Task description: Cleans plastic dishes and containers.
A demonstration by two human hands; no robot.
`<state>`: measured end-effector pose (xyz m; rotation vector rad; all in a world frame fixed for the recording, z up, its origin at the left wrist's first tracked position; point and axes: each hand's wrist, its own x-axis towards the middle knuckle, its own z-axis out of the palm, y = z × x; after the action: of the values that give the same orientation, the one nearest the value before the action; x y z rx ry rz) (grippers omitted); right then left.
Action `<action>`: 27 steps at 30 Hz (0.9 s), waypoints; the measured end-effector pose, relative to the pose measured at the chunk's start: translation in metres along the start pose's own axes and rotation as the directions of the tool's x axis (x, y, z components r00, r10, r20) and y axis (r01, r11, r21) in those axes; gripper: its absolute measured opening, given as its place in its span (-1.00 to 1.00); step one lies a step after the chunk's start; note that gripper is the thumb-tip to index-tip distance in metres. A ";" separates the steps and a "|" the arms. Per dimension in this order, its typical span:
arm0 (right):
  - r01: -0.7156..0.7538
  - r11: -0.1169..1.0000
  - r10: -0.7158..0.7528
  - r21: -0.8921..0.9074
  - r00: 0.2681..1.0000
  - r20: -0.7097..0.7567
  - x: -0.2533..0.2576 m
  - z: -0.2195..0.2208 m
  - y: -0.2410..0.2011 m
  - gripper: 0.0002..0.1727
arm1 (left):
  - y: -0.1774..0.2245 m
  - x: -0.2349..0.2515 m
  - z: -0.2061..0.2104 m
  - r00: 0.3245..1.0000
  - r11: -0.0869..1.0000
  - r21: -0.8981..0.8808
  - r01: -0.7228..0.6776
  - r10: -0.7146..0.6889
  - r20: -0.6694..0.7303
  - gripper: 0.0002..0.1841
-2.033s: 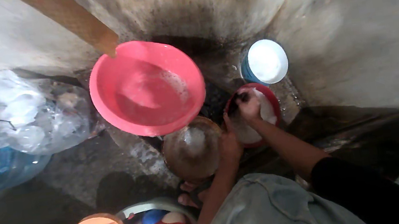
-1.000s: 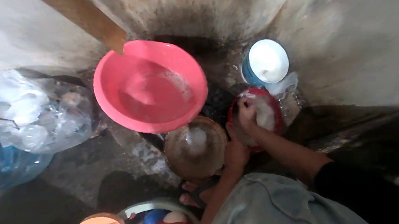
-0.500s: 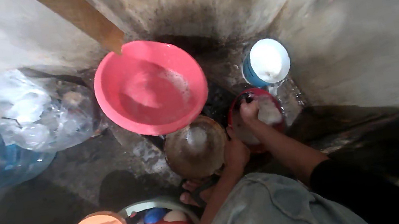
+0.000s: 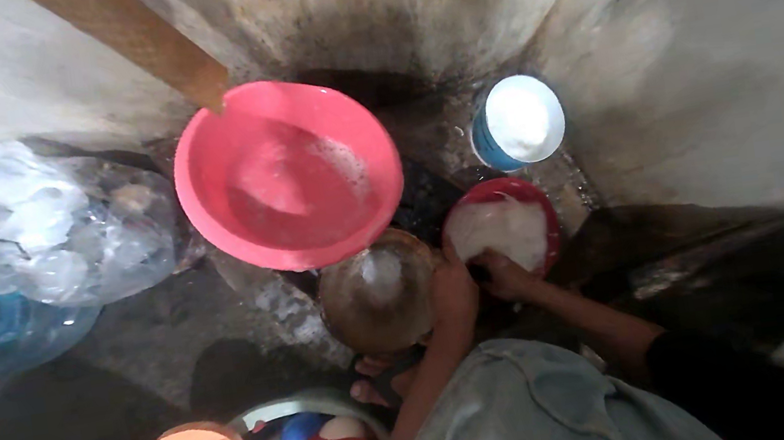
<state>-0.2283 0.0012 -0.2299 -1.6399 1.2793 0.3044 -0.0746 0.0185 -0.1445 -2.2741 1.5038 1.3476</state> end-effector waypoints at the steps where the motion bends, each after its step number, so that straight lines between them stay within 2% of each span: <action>1: -0.014 1.000 0.013 0.000 0.999 -0.032 0.001 0.001 -0.007 -0.46 | 0.001 0.002 0.000 1.000 1.000 0.028 -0.005 0.006 -0.018 -0.27; 3: -0.020 0.999 0.025 0.045 0.993 -0.120 0.004 0.005 -0.024 -0.47 | 0.004 0.002 -0.003 0.999 0.998 0.064 -0.013 0.016 -0.045 -0.31; 5: -0.009 0.993 0.033 0.115 0.978 -0.206 0.010 0.000 -0.042 -0.40 | 0.003 0.005 -0.005 0.998 0.998 0.069 -0.014 0.019 -0.065 -0.29; 7: -0.009 0.971 0.091 0.239 0.938 -0.334 0.021 -0.015 -0.058 -0.42 | -0.004 0.009 -0.003 0.995 0.997 0.064 -0.030 0.036 -0.095 -0.35; 8: -0.005 0.949 0.145 0.315 0.895 -0.423 0.028 -0.021 -0.060 -0.45 | -0.009 0.012 0.000 0.988 0.996 0.069 -0.058 0.067 -0.136 -0.42; 10: 0.047 0.892 0.253 0.450 0.774 -0.581 0.046 -0.028 -0.057 -0.34 | -0.015 0.017 0.004 0.976 0.991 0.079 -0.108 0.121 -0.180 -0.50; 12: 0.066 0.885 0.281 0.461 0.714 -0.641 0.058 -0.026 -0.051 -0.42 | -0.015 0.021 0.004 0.975 0.989 0.060 -0.131 0.140 -0.174 -0.51; 13: 0.068 0.912 0.228 0.406 0.737 -0.636 0.058 -0.025 -0.048 -0.52 | -0.014 0.022 0.003 0.975 0.990 0.045 -0.136 0.142 -0.173 -0.52; 14: 0.057 0.939 0.163 0.338 0.793 -0.587 0.054 -0.025 -0.048 -0.61 | -0.012 0.023 0.001 0.975 0.990 0.023 -0.140 0.142 -0.172 -0.54; 16: 0.034 0.969 0.071 0.244 0.911 -0.407 0.037 -0.024 -0.050 -0.69 | -0.008 0.025 -0.004 0.974 0.989 -0.008 -0.148 0.144 -0.175 -0.56; 17: 0.034 0.971 0.046 0.236 0.944 -0.326 0.028 -0.022 -0.054 -0.71 | -0.009 0.027 -0.004 0.973 0.989 -0.012 -0.144 0.140 -0.183 -0.57; 20: -0.013 0.981 0.046 0.191 0.985 -0.165 0.014 -0.021 -0.061 -0.67 | -0.011 0.035 -0.002 0.980 0.993 -0.039 -0.108 0.099 -0.174 -0.54; 22: -0.054 0.971 0.096 0.232 0.980 -0.174 0.018 -0.028 -0.062 -0.63 | -0.011 0.037 0.000 0.984 0.995 -0.016 -0.102 0.099 -0.151 -0.59; 24: -0.060 0.914 0.207 0.401 0.919 -0.336 0.034 -0.037 -0.058 -0.62 | -0.006 0.034 -0.005 0.992 0.994 0.058 -0.090 0.095 -0.084 -0.62; 26: 0.052 0.759 0.425 0.649 0.715 -0.555 0.059 -0.043 -0.054 -0.58 | -0.004 0.027 -0.004 0.992 0.991 0.092 -0.097 0.104 -0.067 -0.62; 27: 0.128 0.677 0.505 0.725 0.636 -0.584 0.069 -0.045 -0.054 -0.53 | -0.005 0.023 -0.002 0.990 0.991 0.080 -0.109 0.116 -0.084 -0.62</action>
<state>-0.1707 -0.0786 -0.2277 -0.8802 1.8979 -0.7999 -0.0662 0.0039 -0.1617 -2.2617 1.7046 1.2077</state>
